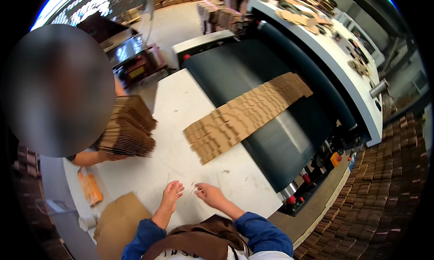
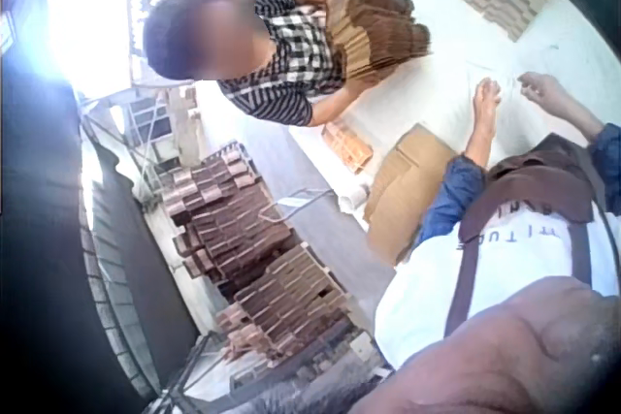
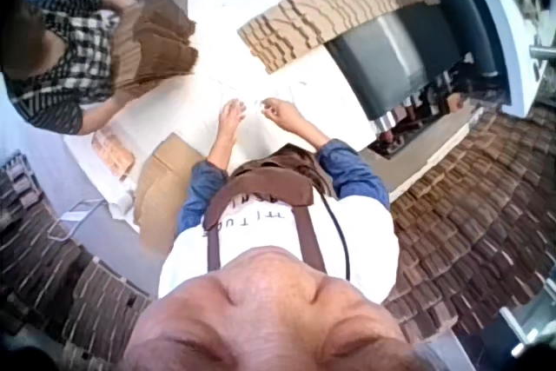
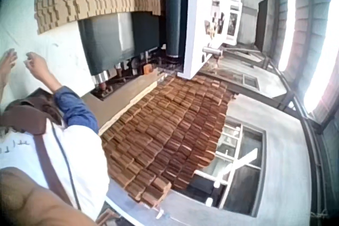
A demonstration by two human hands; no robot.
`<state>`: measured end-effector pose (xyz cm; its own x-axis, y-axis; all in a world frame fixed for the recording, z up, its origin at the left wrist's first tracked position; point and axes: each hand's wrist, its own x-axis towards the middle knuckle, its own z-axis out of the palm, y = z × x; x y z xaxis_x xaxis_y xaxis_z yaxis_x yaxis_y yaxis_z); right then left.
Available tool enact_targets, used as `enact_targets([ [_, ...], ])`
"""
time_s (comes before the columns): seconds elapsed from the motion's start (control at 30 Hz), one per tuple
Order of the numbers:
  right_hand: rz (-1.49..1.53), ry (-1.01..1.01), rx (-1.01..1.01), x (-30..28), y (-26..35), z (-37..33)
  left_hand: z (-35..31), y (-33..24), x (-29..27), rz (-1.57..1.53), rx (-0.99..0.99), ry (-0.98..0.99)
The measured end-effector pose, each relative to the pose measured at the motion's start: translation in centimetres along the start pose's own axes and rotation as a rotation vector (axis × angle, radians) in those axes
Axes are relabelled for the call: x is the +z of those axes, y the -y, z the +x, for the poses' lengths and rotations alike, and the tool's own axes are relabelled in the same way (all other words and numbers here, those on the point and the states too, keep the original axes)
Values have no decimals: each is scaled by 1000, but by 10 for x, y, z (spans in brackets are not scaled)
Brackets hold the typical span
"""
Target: The person folds flat cardboard pieces into box shapes by hand and stacks them on a table. A coworker assists by organizing the finished stacks and moving them onto a conveyor belt. The person occasionally picks up dropped pieces from the floor to continue the assembly process.
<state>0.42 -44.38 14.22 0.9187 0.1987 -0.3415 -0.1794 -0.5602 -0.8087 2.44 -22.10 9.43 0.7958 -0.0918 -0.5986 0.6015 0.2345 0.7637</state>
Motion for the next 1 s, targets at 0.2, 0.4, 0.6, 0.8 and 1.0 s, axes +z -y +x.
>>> enact_targets([
  [0.2,83,0,-98,-93,-29,28,159,-5,111,43,-49,-209],
  [0.4,240,-115,-15,-192,-102,42,175,-41,168,-52,-111,-58],
  [0.6,225,-397,-35,-315,-140,79,196,-54,209,-424,-125,134],
  [0.8,-279,-878,-105,-453,-187,155,215,-78,353,-176,32,264],
  [1.0,-578,-916,350,-602,-265,240,314,-64,534,-221,-31,580],
])
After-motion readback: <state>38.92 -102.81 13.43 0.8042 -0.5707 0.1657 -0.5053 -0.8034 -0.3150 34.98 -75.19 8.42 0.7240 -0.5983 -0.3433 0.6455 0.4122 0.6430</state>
